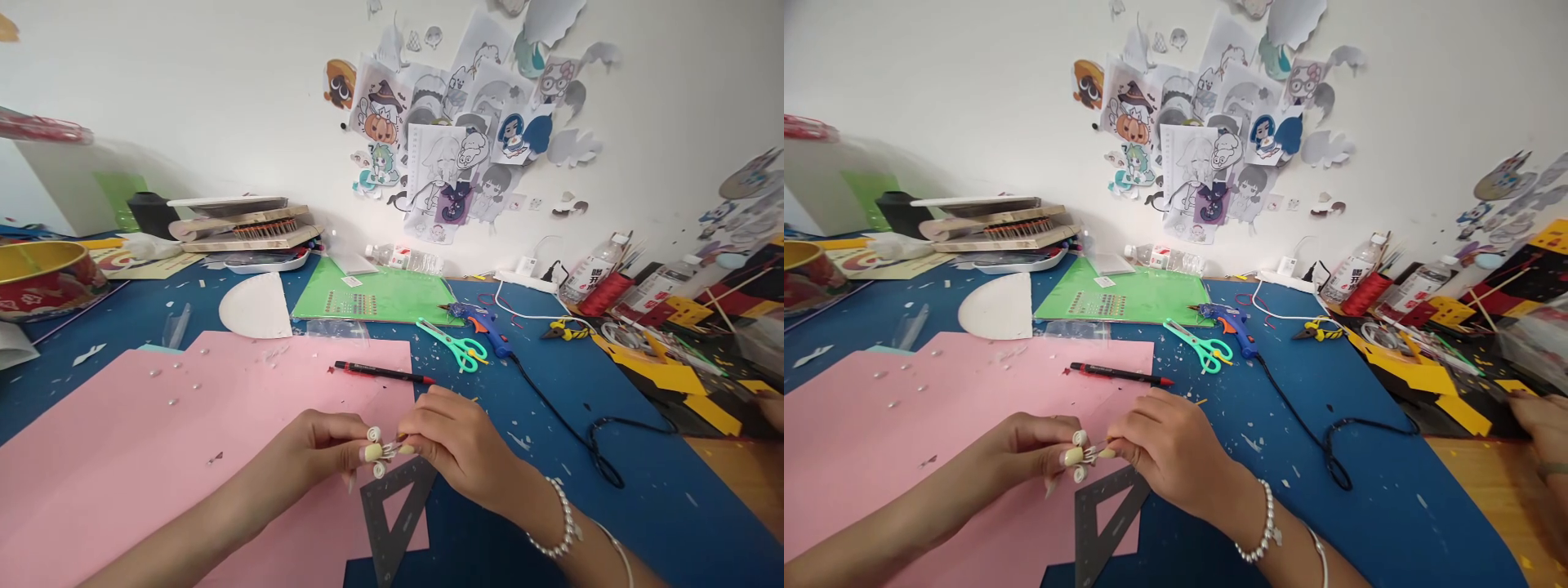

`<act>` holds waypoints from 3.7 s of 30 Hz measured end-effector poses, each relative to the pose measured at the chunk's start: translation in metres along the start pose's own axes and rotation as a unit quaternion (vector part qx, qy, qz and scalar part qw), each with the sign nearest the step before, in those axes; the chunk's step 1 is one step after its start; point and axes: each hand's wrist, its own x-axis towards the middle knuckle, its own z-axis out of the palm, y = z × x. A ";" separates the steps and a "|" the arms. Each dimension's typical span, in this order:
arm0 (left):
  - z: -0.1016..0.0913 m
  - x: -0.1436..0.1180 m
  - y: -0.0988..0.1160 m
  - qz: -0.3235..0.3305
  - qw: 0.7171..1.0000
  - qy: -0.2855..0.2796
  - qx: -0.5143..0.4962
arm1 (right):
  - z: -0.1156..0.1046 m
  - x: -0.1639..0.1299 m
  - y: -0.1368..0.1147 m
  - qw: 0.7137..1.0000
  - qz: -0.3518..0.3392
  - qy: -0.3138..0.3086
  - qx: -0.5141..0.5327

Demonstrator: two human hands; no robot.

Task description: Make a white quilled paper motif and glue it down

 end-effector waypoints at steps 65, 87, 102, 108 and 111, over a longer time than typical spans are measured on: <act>0.002 -0.006 -0.007 0.045 0.992 -0.080 -0.087 | -0.012 0.000 -0.003 0.977 0.023 -0.111 0.179; 0.003 -0.005 0.001 0.003 0.995 -0.038 -0.093 | -0.004 -0.001 -0.007 0.998 -0.013 0.024 0.050; 0.001 -0.002 -0.010 -0.067 0.986 -0.104 -0.114 | -0.004 0.001 -0.010 0.998 -0.024 -0.036 0.050; 0.000 -0.003 -0.009 -0.087 0.983 -0.109 -0.120 | -0.008 0.003 -0.010 0.996 -0.036 -0.047 0.066; 0.000 -0.004 -0.006 -0.084 0.983 -0.109 -0.118 | -0.008 0.003 -0.010 0.996 -0.042 -0.035 0.064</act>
